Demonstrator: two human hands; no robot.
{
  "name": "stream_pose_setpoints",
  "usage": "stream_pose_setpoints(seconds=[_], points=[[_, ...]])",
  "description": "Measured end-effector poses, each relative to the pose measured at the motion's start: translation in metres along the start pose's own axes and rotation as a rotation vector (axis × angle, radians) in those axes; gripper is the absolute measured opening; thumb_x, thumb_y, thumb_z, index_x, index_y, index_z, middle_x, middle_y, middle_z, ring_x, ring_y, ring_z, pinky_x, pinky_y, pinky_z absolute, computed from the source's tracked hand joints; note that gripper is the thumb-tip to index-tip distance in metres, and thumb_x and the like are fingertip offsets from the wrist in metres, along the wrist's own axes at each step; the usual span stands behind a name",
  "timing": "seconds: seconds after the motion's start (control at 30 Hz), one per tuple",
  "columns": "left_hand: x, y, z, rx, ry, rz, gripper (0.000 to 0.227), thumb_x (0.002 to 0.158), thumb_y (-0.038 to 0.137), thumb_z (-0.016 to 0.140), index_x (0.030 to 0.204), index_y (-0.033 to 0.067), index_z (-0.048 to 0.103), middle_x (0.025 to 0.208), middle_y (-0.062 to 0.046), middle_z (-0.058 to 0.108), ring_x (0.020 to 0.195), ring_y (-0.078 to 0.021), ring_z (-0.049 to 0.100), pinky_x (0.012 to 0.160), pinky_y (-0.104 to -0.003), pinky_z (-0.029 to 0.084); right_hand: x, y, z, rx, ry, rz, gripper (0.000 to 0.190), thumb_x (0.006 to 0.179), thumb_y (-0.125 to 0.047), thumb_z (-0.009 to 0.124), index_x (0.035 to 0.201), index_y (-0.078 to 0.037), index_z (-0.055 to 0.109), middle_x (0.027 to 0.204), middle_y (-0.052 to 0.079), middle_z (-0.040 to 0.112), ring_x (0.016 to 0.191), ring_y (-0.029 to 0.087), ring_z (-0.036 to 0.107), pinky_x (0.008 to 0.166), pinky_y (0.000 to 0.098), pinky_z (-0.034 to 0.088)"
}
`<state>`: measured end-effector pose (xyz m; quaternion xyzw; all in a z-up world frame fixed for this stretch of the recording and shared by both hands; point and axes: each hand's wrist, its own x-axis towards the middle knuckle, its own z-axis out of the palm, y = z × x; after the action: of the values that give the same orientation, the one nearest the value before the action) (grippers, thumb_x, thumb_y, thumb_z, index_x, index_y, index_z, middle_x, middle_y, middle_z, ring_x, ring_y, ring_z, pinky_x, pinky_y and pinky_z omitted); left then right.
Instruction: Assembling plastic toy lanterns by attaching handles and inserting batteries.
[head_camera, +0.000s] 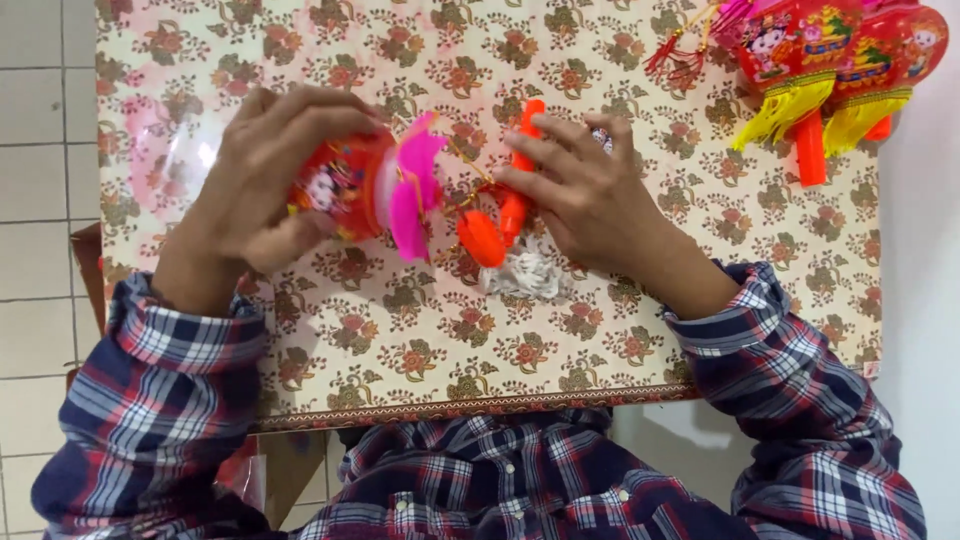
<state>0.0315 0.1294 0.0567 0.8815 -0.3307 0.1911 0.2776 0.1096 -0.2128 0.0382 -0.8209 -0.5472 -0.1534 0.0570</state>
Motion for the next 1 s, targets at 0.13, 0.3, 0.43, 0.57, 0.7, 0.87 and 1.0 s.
stream_pose_setpoints(seconds=[0.13, 0.3, 0.43, 0.57, 0.7, 0.87, 1.0], points=[[-0.001, -0.006, -0.005, 0.071, 0.052, -0.023, 0.082, 0.098, 0.061, 0.023, 0.131, -0.0038, 0.060, 0.132, -0.030, 0.065, 0.118, -0.0407, 0.063, 0.093, -0.047, 0.036, 0.001, -0.001, -0.002, -0.136, 0.048, 0.001, 0.041, 0.091, -0.020, 0.083, 0.129, -0.030, 0.070, 0.134, -0.005, 0.072, 0.126, 0.024, 0.058, 0.104, 0.0439, 0.028], [0.001, -0.003, -0.008, 0.269, 0.083, -0.159, 0.067, 0.082, 0.029, 0.062, 0.142, 0.0011, 0.053, 0.145, -0.026, 0.049, 0.126, -0.0442, 0.058, 0.097, -0.054, 0.040, -0.001, 0.000, -0.003, -0.169, 0.140, 0.045, 0.029, 0.098, -0.017, 0.081, 0.126, -0.023, 0.076, 0.123, -0.004, 0.073, 0.120, 0.020, 0.058, 0.109, 0.0404, 0.021], [-0.001, -0.003, -0.005, 0.262, 0.109, -0.235, 0.072, 0.082, 0.018, 0.065, 0.149, 0.0022, 0.045, 0.148, -0.026, 0.041, 0.131, -0.0469, 0.049, 0.097, -0.058, 0.043, 0.000, -0.001, -0.002, -0.173, 0.315, 0.057, 0.030, 0.094, -0.012, 0.091, 0.121, -0.018, 0.078, 0.122, 0.002, 0.072, 0.116, 0.023, 0.059, 0.111, 0.0447, 0.020], [-0.007, -0.011, 0.009, 0.378, 0.183, -0.379, 0.073, 0.088, 0.009, 0.068, 0.155, 0.0045, 0.040, 0.159, -0.027, 0.033, 0.148, -0.0438, 0.031, 0.119, -0.060, 0.023, 0.000, -0.008, -0.011, -0.107, 0.352, 0.011, 0.027, 0.101, -0.017, 0.081, 0.125, -0.007, 0.074, 0.108, 0.007, 0.070, 0.090, 0.020, 0.064, 0.082, 0.0378, 0.038], [-0.007, 0.006, 0.026, 0.389, 0.460, -0.347, 0.080, 0.093, -0.008, 0.064, 0.162, 0.0145, 0.032, 0.165, -0.016, 0.028, 0.156, -0.0344, 0.033, 0.133, -0.063, 0.033, 0.002, -0.017, -0.014, 0.174, 0.316, 0.042, 0.024, 0.108, -0.012, 0.060, 0.124, 0.001, 0.072, 0.100, 0.015, 0.070, 0.064, 0.017, 0.056, 0.045, 0.0273, 0.042], [0.029, 0.056, 0.049, 0.444, 0.338, 0.051, 0.033, 0.102, 0.037, 0.063, 0.114, 0.0070, 0.068, 0.122, -0.012, 0.067, 0.123, -0.0279, 0.055, 0.112, -0.046, 0.026, 0.000, -0.022, -0.008, 0.396, 0.278, 0.074, 0.029, 0.110, -0.014, 0.050, 0.121, 0.005, 0.069, 0.099, 0.019, 0.070, 0.066, 0.022, 0.059, 0.050, 0.0303, 0.046], [0.015, 0.065, 0.068, 0.543, 0.208, 0.151, 0.029, 0.107, 0.038, 0.085, 0.119, 0.0124, 0.078, 0.107, -0.001, 0.081, 0.102, -0.0200, 0.073, 0.122, -0.050, 0.026, 0.000, -0.027, -0.009, 0.581, 0.280, 0.113, 0.034, 0.109, -0.019, 0.049, 0.104, 0.004, 0.073, 0.077, 0.014, 0.066, 0.060, 0.023, 0.057, 0.051, 0.0360, 0.040]])
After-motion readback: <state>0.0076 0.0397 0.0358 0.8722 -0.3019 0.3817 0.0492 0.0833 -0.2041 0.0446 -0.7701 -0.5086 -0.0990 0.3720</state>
